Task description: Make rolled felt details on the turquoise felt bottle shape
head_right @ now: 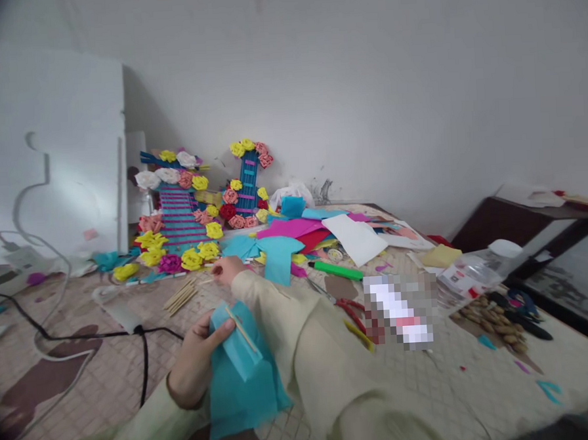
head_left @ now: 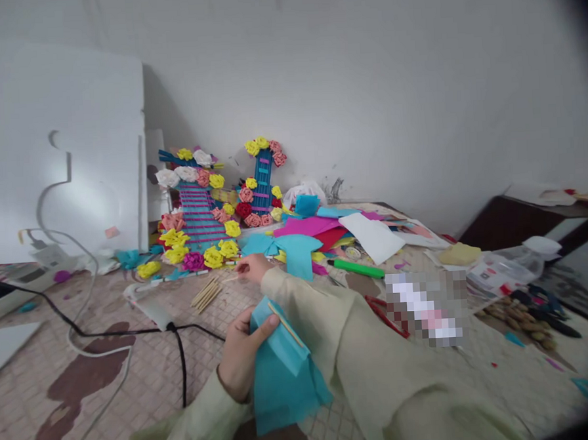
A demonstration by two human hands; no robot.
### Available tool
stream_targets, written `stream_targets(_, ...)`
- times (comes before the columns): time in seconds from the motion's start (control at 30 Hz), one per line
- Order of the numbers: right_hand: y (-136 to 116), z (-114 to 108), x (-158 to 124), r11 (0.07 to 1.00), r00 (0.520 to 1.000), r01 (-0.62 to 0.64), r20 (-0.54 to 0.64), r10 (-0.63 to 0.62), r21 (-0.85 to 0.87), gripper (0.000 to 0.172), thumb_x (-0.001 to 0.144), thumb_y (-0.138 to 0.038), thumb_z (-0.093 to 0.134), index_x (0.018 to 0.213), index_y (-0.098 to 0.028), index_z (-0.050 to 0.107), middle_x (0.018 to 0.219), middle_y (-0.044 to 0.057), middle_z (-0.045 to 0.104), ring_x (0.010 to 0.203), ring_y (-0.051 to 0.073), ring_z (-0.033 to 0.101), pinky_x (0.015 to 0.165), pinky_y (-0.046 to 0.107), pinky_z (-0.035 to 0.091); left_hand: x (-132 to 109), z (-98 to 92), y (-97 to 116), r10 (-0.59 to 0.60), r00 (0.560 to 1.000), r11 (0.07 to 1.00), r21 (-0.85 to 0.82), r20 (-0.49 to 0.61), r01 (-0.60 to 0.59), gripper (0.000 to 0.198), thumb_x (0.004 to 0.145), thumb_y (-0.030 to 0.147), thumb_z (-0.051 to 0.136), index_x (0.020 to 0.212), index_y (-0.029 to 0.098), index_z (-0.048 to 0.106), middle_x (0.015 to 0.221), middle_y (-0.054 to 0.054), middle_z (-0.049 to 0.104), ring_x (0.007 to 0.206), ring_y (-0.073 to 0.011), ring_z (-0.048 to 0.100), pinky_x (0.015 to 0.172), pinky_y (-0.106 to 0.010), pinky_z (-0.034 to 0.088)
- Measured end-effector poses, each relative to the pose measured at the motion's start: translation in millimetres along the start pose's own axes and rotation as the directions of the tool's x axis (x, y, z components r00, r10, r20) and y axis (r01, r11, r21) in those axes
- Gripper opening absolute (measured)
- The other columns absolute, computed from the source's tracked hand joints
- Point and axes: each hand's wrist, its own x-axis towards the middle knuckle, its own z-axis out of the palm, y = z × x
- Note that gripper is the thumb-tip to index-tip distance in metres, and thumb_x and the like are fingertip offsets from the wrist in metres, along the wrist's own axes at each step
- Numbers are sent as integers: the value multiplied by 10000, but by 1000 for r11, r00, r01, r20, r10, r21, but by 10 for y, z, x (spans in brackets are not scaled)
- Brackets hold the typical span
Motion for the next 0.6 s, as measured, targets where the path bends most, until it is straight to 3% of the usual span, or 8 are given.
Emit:
stream_targets(0.13,-54,32,16,1000,1000,8,6,-8,-3,111,679,-151,661,788,-144,679,830,64,679,800,190,595,722,272,420,28,-16,5,15,1000,1000,-24,-14,-15,203,567,250,756,699,146,641,567,8,653,484,-106,566,499,-215,468)
stream_targets(0.3,-42,-244,-323,993,999,18,39,-23,115,96,731,-192,611,732,-118,671,698,40,653,701,146,576,659,237,412,60,-14,15,21,1000,1000,-17,-22,-21,231,566,269,753,719,136,643,582,-4,663,512,-126,590,535,-239,487)
stream_targets(0.47,-1,-525,-928,938,994,-24,106,-14,345,339,847,-360,448,764,-97,646,669,38,633,573,92,564,557,196,442,90,-12,13,31,998,999,22,-59,-29,276,551,285,758,756,140,642,640,-13,680,546,-133,608,564,-241,487)
stream_targets(0.6,25,-572,-1340,878,992,-60,123,1,474,481,792,-536,439,731,-100,631,611,28,603,543,96,546,537,212,449,112,-27,-6,101,990,988,130,-102,-88,284,545,320,753,734,150,627,602,5,660,499,-124,583,521,-236,471)
